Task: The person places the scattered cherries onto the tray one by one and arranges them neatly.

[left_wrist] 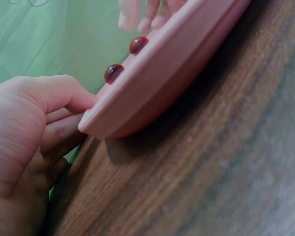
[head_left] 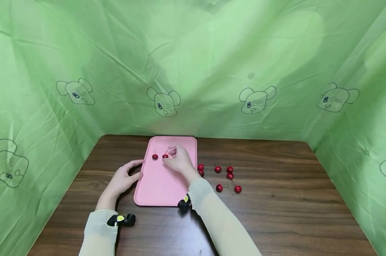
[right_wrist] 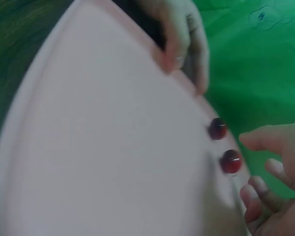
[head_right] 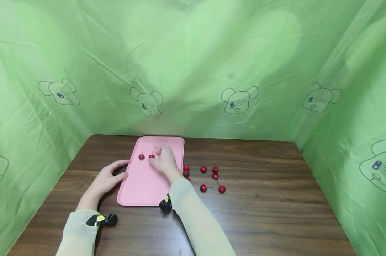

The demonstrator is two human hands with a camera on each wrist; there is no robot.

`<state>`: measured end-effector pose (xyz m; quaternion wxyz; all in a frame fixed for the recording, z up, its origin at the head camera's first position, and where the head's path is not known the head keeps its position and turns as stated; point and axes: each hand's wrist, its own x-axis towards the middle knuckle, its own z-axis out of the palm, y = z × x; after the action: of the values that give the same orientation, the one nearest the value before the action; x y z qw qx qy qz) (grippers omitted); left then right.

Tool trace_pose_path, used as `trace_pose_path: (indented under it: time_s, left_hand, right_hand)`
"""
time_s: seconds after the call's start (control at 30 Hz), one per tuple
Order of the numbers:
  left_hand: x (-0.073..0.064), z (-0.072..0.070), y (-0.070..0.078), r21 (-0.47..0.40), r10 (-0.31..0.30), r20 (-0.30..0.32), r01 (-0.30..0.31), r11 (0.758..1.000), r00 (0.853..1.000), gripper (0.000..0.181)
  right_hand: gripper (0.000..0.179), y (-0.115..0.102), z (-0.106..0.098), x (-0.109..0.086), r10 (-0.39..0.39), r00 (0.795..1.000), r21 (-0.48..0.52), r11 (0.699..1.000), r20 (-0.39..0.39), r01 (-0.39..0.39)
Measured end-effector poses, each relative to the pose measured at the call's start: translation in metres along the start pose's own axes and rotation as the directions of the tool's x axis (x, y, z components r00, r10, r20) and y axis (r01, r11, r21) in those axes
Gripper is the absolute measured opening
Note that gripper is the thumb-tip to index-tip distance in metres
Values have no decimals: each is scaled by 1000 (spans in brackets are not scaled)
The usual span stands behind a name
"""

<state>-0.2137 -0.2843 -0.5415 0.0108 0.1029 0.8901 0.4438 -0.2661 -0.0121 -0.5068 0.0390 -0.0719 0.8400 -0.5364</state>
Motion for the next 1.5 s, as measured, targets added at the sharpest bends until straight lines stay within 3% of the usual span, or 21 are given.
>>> trace_pose_path:
  time_s: [0.33,0.67,1.0,1.27,1.5]
  left_hand:
    - [-2,-5,-2,6,-15,-1,15,1000,1000,51]
    - [-2,-7,-2,21,-21,-4,21,1000,1000,51]
    - [-3,-9,0,19,-6,-16,6,1000,1000,51]
    - [-2,-3,2,-2,1,-16,-1,1000,1000,49]
    - [-1,1,2,-14,1,-21,-2,1000,1000,49]
  right_hand:
    - [49,-24,-52,-20,-59,998,-30,998,27,59]
    - [42,-12,-107,-51,-129,991,-75,989,30,131]
    - [31,21,-164,-68,-168,985,-36,985,-29,167]
    - [27,58,-195,-78,-207,978,-139,968,18,208]
    - [29,80,-223,-84,-223,975,-127,966,22,224]
